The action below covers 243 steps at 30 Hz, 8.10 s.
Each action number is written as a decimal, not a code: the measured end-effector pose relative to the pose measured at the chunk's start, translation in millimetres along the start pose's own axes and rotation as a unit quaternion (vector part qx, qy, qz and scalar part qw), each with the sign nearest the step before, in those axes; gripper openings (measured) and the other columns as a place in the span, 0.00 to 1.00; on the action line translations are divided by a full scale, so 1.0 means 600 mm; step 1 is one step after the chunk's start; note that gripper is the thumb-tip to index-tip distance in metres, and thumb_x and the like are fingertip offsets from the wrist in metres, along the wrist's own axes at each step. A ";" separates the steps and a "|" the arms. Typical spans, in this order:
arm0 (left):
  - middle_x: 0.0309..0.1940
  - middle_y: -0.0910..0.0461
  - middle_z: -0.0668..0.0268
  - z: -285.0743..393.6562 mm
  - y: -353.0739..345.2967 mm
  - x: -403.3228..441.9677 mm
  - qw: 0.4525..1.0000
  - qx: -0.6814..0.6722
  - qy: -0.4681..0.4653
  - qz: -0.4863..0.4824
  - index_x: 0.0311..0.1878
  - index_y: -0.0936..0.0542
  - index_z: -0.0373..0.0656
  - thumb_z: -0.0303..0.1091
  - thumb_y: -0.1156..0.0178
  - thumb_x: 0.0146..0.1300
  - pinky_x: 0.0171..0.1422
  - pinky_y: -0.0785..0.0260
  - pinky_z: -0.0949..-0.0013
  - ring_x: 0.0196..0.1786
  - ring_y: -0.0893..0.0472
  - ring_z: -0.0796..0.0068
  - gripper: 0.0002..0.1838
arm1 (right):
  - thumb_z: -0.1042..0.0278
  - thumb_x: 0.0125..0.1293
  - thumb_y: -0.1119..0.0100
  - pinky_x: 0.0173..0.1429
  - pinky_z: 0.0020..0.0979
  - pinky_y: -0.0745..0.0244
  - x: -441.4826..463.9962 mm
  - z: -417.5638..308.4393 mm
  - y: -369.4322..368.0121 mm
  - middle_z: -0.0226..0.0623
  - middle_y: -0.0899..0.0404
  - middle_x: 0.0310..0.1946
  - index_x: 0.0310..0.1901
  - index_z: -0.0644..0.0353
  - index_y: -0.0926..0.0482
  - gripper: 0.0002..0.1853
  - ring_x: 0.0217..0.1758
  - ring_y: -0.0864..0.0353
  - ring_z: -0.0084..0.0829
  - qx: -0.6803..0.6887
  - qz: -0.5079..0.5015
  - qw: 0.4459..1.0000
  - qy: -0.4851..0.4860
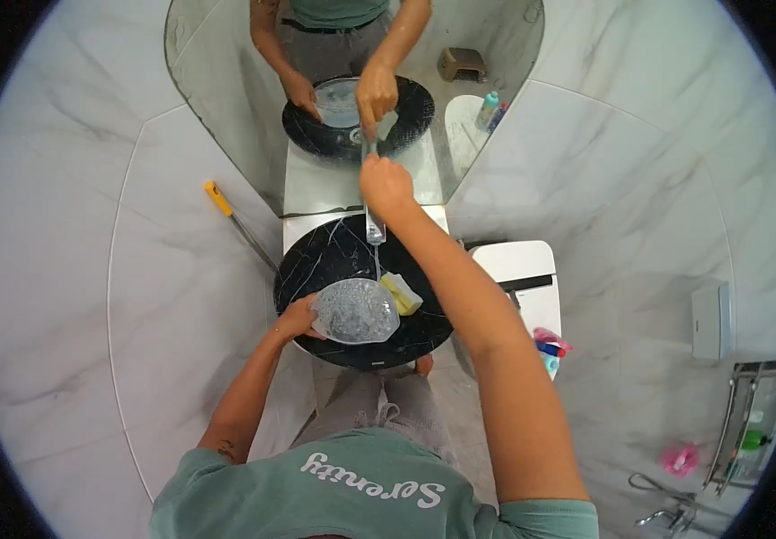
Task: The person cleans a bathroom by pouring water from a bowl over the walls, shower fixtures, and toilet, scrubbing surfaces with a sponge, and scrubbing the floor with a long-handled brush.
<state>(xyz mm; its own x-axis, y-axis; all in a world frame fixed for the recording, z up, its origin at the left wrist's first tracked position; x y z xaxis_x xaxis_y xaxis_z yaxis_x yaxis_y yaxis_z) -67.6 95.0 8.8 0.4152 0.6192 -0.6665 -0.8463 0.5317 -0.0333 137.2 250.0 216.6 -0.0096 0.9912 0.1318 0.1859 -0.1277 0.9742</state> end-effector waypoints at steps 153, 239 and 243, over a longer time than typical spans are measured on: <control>0.42 0.27 0.64 -0.096 -0.859 -0.243 0.803 0.272 -0.086 -0.524 0.55 0.33 0.42 0.49 0.57 0.67 0.41 0.32 0.75 0.40 0.24 0.78 0.22 | 0.72 0.51 0.39 0.44 0.35 0.40 -1.247 0.239 0.249 0.37 0.30 0.25 0.29 0.61 0.26 0.06 0.31 0.35 0.37 0.120 0.333 0.873 -0.337; 0.43 0.24 0.49 -0.914 -0.467 -0.612 0.864 0.065 0.251 0.431 0.47 0.25 0.38 0.42 0.44 0.54 0.52 0.32 0.60 0.46 0.23 0.55 0.21 | 0.79 0.47 0.43 0.53 0.39 0.34 -0.383 0.014 -0.221 0.44 0.24 0.37 0.41 0.59 0.24 0.15 0.45 0.28 0.45 0.117 -0.086 0.935 0.324; 0.27 0.27 0.59 -1.107 -0.621 -0.703 0.639 -0.570 0.283 0.433 0.34 0.26 0.42 0.39 0.51 0.60 0.26 0.32 0.59 0.26 0.24 0.63 0.10 | 0.79 0.46 0.43 0.55 0.40 0.36 -0.408 0.022 -0.153 0.44 0.30 0.47 0.51 0.59 0.31 0.25 0.52 0.33 0.47 0.137 0.036 0.957 0.253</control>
<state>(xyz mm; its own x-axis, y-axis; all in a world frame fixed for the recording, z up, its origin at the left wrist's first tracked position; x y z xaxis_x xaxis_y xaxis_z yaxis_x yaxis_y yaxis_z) -149.2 -748.0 -192.5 -0.2871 -0.0827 -0.9543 -0.5042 -0.8340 0.2240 135.4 19.6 92.4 -0.4482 0.8284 0.3359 0.4548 -0.1121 0.8835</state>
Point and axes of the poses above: each hand's wrist, its own x-axis towards the middle knuckle, its own y-axis out of the back of the hand, z = x × y, the point moved 9 cm from there along x, towards the middle knuckle
